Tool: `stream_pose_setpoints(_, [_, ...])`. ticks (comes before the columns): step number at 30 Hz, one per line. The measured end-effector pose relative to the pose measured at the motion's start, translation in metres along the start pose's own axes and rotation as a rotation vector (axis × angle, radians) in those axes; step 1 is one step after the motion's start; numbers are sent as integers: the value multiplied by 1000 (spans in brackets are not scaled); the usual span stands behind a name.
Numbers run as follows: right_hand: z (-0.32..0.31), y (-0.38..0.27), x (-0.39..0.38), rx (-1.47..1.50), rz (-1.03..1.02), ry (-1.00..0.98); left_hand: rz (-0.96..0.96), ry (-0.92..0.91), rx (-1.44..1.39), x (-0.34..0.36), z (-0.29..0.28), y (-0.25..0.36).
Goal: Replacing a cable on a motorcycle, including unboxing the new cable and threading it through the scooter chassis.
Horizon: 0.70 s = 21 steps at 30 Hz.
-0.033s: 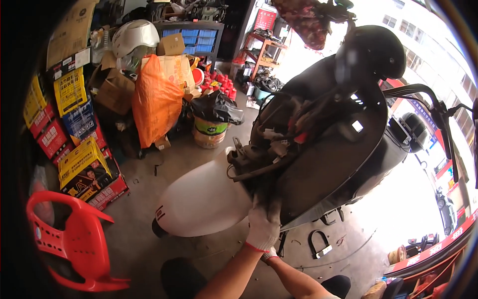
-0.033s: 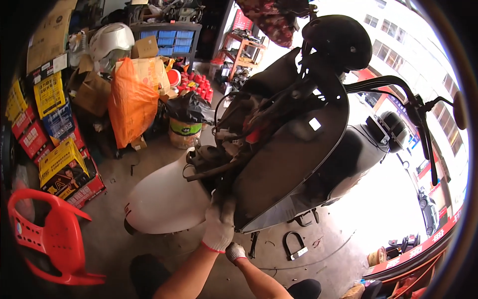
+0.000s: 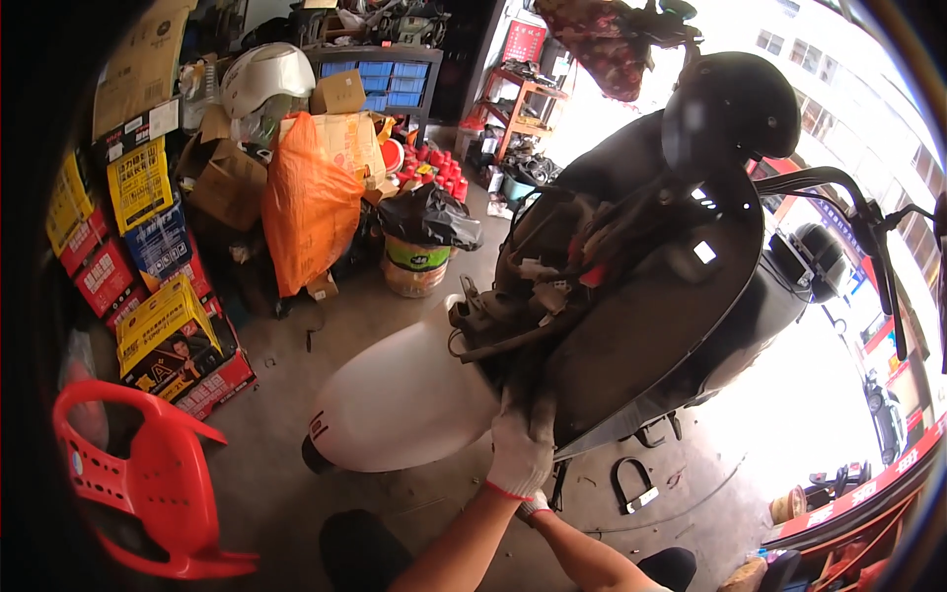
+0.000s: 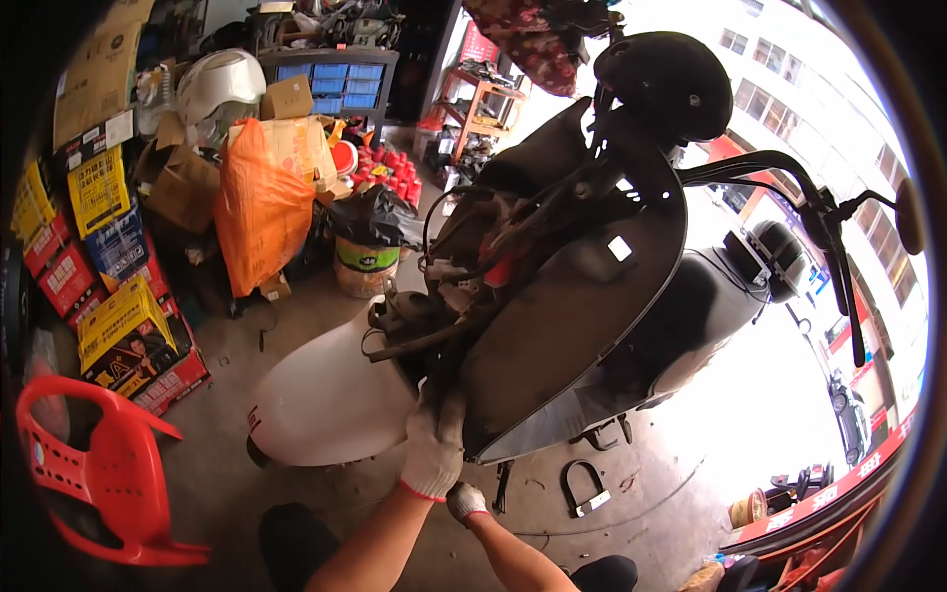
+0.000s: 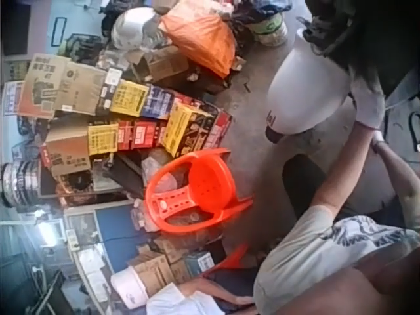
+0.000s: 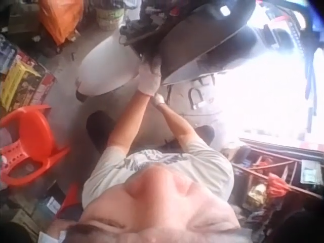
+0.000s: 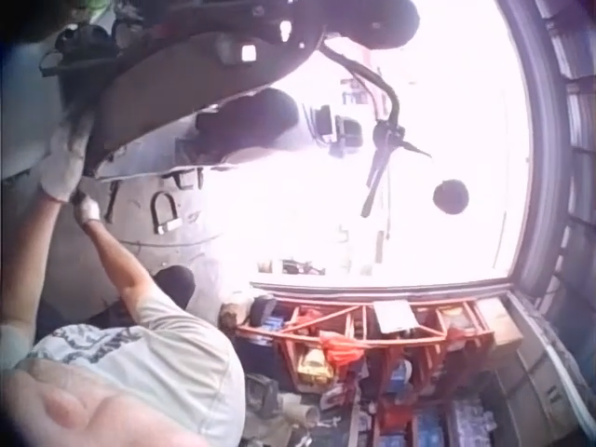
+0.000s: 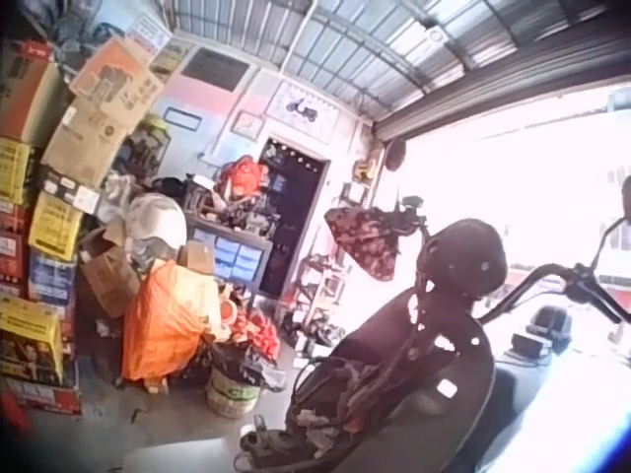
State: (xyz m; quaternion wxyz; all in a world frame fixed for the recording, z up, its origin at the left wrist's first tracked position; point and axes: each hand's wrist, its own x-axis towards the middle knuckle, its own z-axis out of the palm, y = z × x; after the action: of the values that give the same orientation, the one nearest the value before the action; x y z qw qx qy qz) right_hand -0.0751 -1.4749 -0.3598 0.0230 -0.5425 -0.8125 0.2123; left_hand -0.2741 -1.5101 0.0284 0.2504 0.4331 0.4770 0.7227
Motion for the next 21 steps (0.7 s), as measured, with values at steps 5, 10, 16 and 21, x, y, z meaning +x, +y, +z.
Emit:
stream_pose_setpoints(5, [-32, -83, -17, 12, 48, -203, -220, -41, 41, 5, -21, -35])
stream_pose_setpoints(10, [-43, -61, -13, -52, 35, -159, -201, 17, -225, 11, 16, -69])
stream_pose_setpoints(16, [-52, -67, -20, -107, -62, -6, 436, -34, 614, 14, 5, -106])
stream_pose_setpoints(21, [-69, -79, -24, -75, -99, 27, 517, -26, 667, 15, 8, -105])
